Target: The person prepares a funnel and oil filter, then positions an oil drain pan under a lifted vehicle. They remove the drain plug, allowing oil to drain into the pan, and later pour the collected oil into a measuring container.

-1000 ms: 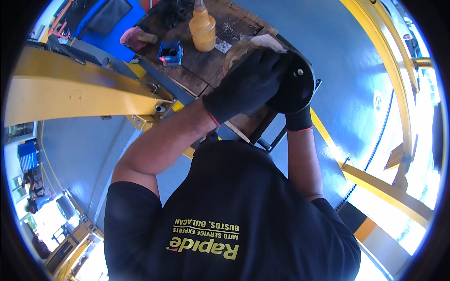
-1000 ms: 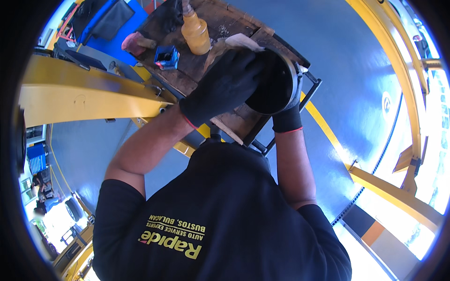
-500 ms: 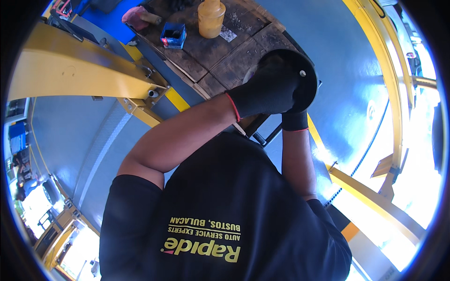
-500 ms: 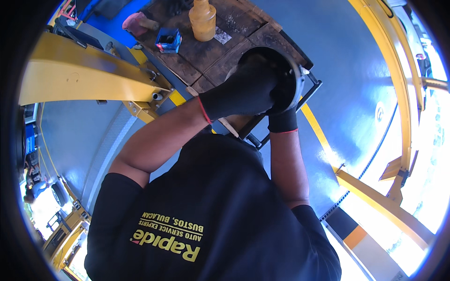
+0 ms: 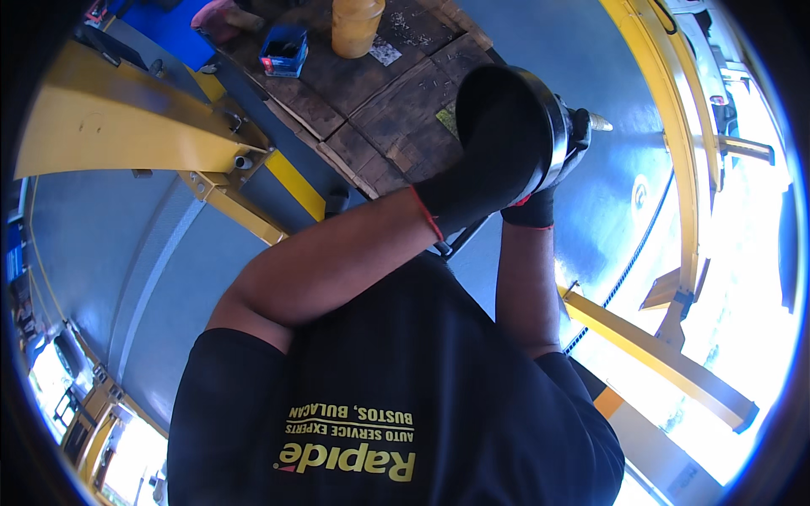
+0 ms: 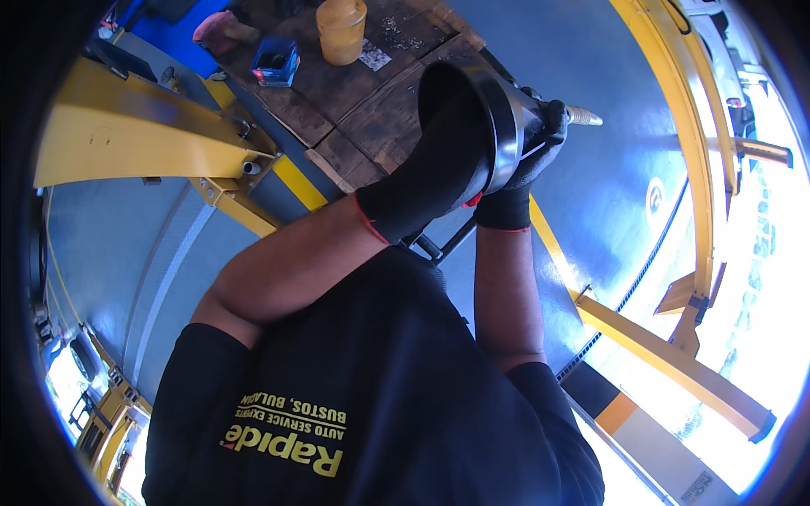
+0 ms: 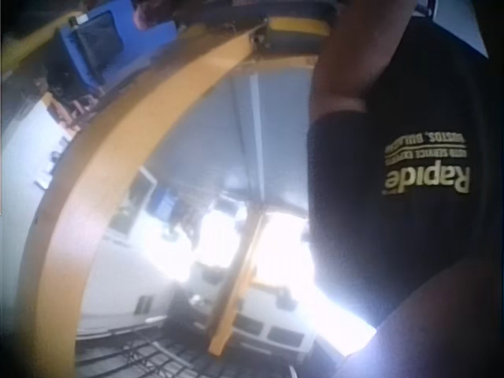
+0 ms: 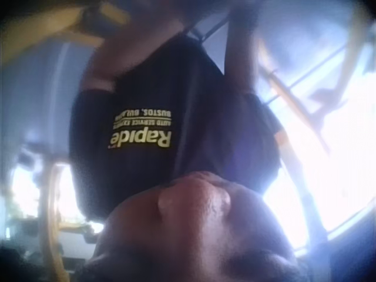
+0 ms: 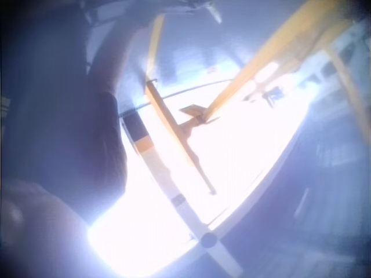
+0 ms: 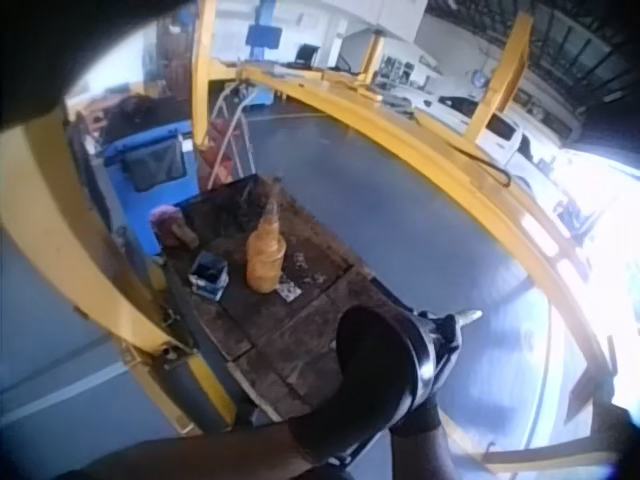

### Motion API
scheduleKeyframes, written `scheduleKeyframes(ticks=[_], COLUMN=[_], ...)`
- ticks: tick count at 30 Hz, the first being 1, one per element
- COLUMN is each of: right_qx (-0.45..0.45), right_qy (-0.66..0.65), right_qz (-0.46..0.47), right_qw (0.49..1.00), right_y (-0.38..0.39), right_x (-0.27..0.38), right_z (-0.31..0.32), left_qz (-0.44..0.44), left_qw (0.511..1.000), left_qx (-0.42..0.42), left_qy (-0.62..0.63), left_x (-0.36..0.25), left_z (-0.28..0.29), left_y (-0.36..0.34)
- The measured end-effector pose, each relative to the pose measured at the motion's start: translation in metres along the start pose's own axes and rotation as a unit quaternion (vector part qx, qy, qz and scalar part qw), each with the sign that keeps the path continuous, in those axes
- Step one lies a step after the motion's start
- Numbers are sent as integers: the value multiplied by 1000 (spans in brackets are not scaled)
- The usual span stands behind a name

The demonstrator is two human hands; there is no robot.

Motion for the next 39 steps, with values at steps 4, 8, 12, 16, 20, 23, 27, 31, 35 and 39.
scheduleKeyframes(ticks=[4,8,12,16,20,23,27,31,35,39], right_qx=[6,-8,-21,-28,-18,-21,-31,-34,-31,-28], right_qy=[25,40,46,47,57,63,67,66,63,74], right_qz=[28,36,33,32,34,40,39,41,48,43], right_qw=[999,999,998,998,998,997,996,996,996,996], right_y=[9,22,31,34,40,45,54,59,58,55], right_x=[19,29,21,15,23,30,30,28,28,27], right_z=[2,17,27,29,26,26,30,34,34,33], left_qz=[-130,-170,-77,-91,-156,-212,-266,-214,-125,-202], left_qw=[987,958,984,995,985,951,926,894,930,953], left_qx=[75,188,103,38,62,161,153,178,114,49], left_qy=[-58,-132,-127,-3,-35,-155,-220,-351,-327,-219], left_x=[-36,-56,-47,-54,-67,-71,-84,-97,-96,-89], left_z=[-6,-5,5,-9,-18,-24,-9,-8,-2,-17], left_y=[5,16,11,11,14,20,21,25,20,22])
Point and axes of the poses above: each hand's wrist, its own y-axis away from the middle knuckle, its own z-axis out of the back of the hand, x = y × z, the point moved 8 cm from there along -y, towards the middle knuckle, and after that the axes turned 2 degrees about -x, right-handed, at the moved point
